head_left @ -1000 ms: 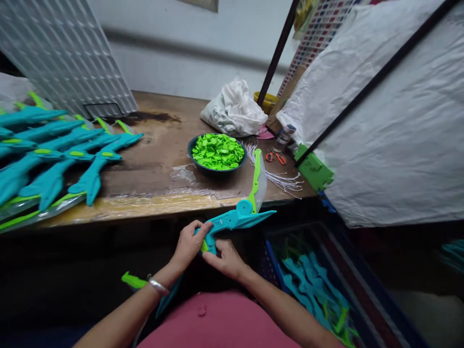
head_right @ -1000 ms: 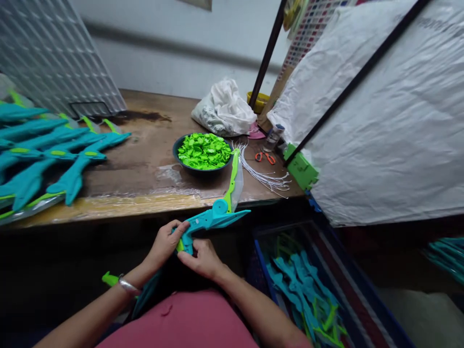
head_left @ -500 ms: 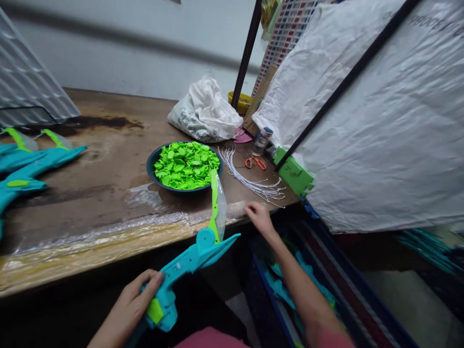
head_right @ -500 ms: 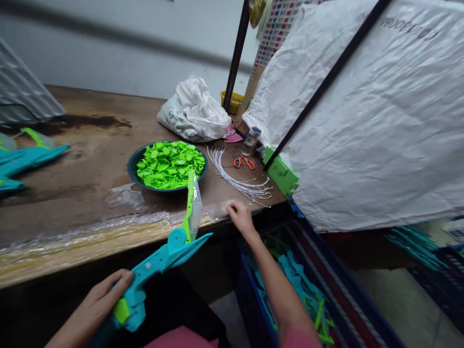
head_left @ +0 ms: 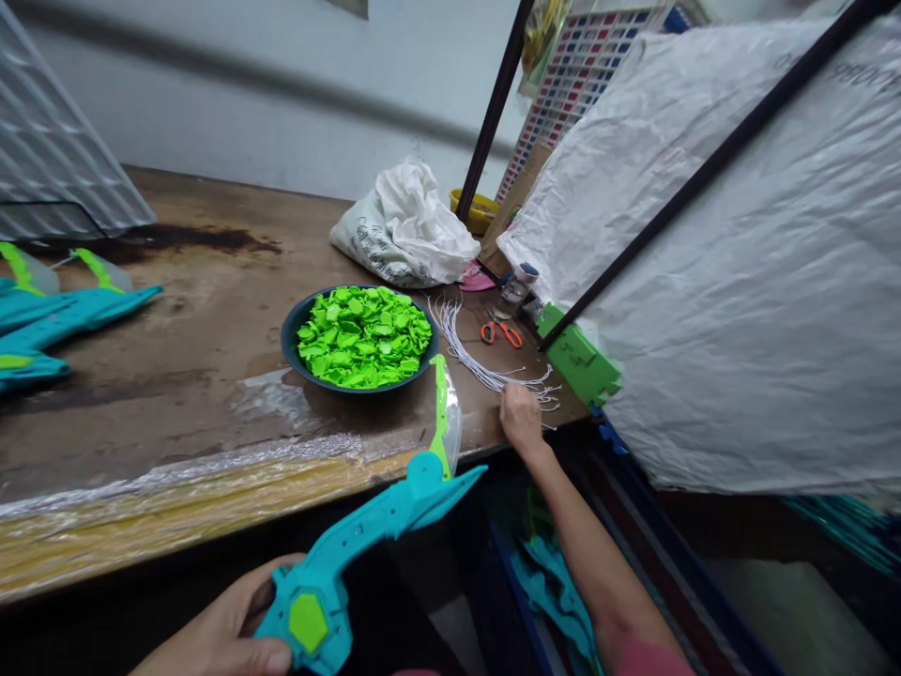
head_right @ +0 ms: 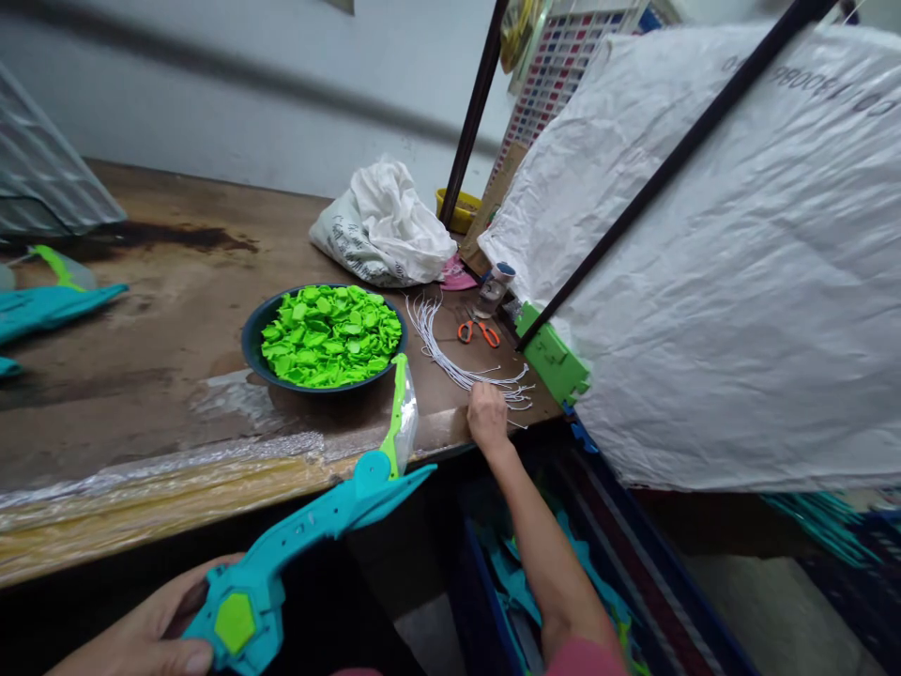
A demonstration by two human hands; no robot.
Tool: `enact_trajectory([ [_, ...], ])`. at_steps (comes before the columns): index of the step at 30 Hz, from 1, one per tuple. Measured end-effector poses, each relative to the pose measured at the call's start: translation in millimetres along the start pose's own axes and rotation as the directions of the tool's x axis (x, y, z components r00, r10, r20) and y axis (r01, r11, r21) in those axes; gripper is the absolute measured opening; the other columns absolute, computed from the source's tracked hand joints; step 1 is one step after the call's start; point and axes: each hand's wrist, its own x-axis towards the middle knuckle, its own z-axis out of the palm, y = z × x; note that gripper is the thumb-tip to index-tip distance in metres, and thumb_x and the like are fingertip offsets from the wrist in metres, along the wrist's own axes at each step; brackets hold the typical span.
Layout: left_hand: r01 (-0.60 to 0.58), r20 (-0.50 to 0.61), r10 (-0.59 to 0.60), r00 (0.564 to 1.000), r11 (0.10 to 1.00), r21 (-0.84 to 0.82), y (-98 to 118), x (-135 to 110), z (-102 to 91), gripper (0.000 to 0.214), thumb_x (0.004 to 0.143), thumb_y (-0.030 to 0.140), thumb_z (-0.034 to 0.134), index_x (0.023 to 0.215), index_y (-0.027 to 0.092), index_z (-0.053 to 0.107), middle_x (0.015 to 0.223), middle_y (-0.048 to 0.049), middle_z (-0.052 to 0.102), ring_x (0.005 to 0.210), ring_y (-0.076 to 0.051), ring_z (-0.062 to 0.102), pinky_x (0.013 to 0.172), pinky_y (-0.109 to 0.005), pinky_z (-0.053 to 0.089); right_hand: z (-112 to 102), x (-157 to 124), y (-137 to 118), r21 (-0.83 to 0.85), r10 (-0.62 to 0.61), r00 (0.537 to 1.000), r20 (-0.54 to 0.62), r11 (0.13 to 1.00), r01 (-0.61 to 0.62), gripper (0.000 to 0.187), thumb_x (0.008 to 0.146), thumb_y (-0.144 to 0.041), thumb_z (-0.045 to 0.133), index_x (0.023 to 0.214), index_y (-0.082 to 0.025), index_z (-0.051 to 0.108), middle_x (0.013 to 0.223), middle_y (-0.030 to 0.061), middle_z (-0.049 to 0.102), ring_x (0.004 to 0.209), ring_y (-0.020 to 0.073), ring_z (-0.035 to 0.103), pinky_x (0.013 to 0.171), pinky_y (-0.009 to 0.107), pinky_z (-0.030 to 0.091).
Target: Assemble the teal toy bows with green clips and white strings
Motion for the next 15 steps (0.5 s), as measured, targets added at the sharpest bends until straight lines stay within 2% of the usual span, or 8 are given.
enact_trajectory([
  [2,-0.023,0.085,0.027,0.996,0.998,-0.052,8,11,5.1,0.071,0.054,0.042,0.093,0.116,0.019,0.067,0.095,-0.0082,0.072,0.075,-0.024,0.064,0.054,-0.030,0.052,1,-33,-18,0.144,-0.037,0.997,0.063,0.989,0.027,0.021,0.101,-0.031,0.050,0.100,-0.014,0.063,0.098,0.0081,0.066,0.092,0.0205,0.062,0.087,0.038,0.051],
  [4,-0.037,0.170,0.052,0.984,0.995,-0.089,17,23,12.3,0.066,0.057,0.037,0.091,0.116,0.017,0.068,0.099,-0.0095,0.072,0.078,-0.023,0.065,0.055,-0.028,0.052,9,-79,-42,0.325,-0.113,0.974,0.195,0.945,0.045,0.021,0.097,-0.030,0.050,0.089,-0.017,0.063,0.083,0.0055,0.066,0.080,0.0189,0.061,0.079,0.032,0.050],
  [6,-0.040,0.249,0.069,0.966,0.992,-0.118,24,35,20.5,0.065,0.059,0.033,0.089,0.118,0.016,0.068,0.099,-0.0099,0.072,0.078,-0.021,0.065,0.055,-0.025,0.053,22,-132,-70,0.504,-0.209,0.914,0.347,0.864,0.006,0.020,0.092,-0.033,0.056,0.081,-0.019,0.064,0.077,0.0023,0.067,0.075,0.0171,0.061,0.071,0.028,0.050],
  [9,-0.032,0.326,0.073,0.942,0.991,-0.129,24,47,29.9,0.058,0.059,0.032,0.089,0.109,0.012,0.069,0.090,-0.0088,0.072,0.070,-0.017,0.064,0.052,-0.022,0.051,41,-200,-106,0.682,-0.308,0.804,0.509,0.714,-0.158,0.022,0.088,-0.037,0.061,0.079,-0.018,0.066,0.070,-0.0005,0.065,0.062,0.0132,0.058,0.059,0.023,0.047],
  [11,-0.022,0.337,0.060,0.939,0.993,-0.115,19,48,31.2,0.051,0.060,0.032,0.090,0.101,0.011,0.069,0.084,-0.0087,0.072,0.064,-0.015,0.063,0.049,-0.020,0.051,51,-226,-119,0.734,-0.329,0.748,0.576,0.611,-0.297,0.027,0.087,-0.043,0.063,0.079,-0.018,0.066,0.064,-0.0014,0.063,0.053,0.0117,0.054,0.051,0.023,0.044],
  [12,-0.016,0.334,0.050,0.941,0.995,-0.101,15,45,30.4,0.049,0.060,0.032,0.090,0.099,0.011,0.068,0.083,-0.0090,0.072,0.063,-0.015,0.063,0.049,-0.020,0.051,54,-233,-122,0.747,-0.320,0.737,0.596,0.557,-0.363,0.029,0.086,-0.046,0.065,0.079,-0.018,0.067,0.064,-0.0011,0.063,0.052,0.0121,0.054,0.051,0.023,0.044],
  [15,0.021,0.322,-0.001,0.947,0.998,-0.057,4,30,25.5,0.050,0.061,0.030,0.090,0.102,0.011,0.067,0.086,-0.0088,0.073,0.065,-0.016,0.065,0.050,-0.021,0.053,62,-234,-127,0.770,-0.235,0.751,0.617,0.377,-0.514,0.036,0.087,-0.055,0.063,0.088,-0.020,0.069,0.076,0.0030,0.068,0.067,0.0173,0.063,0.061,0.029,0.052],
])
